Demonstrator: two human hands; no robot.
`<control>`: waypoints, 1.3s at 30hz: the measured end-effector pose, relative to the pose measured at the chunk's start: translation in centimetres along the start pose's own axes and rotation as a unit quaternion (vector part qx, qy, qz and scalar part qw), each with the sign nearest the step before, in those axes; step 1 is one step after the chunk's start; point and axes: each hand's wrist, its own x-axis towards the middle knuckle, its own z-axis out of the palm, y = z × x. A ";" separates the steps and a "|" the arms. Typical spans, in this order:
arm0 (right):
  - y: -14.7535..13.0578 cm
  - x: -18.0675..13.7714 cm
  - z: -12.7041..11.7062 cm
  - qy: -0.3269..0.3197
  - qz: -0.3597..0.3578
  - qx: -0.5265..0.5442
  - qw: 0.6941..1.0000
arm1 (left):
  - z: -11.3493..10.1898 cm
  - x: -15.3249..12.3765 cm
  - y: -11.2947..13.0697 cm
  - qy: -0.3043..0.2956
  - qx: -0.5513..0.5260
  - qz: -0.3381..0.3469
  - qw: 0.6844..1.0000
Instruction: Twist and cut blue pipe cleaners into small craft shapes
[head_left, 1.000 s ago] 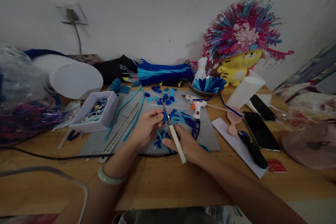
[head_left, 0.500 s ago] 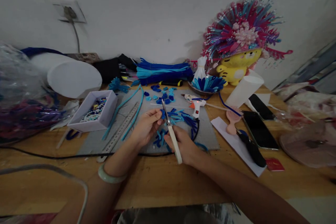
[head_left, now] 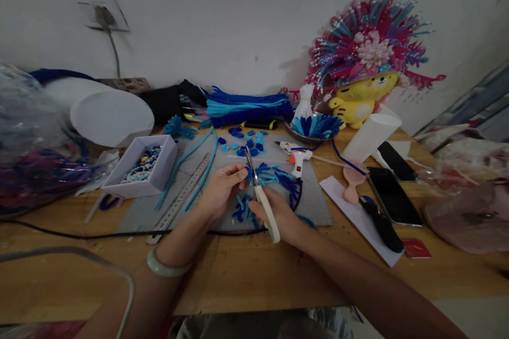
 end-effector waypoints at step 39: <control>-0.3 0.2 -0.5 -0.034 0.106 0.198 0.974 | -0.4 0.5 -1.1 -0.016 -0.136 -0.034 0.990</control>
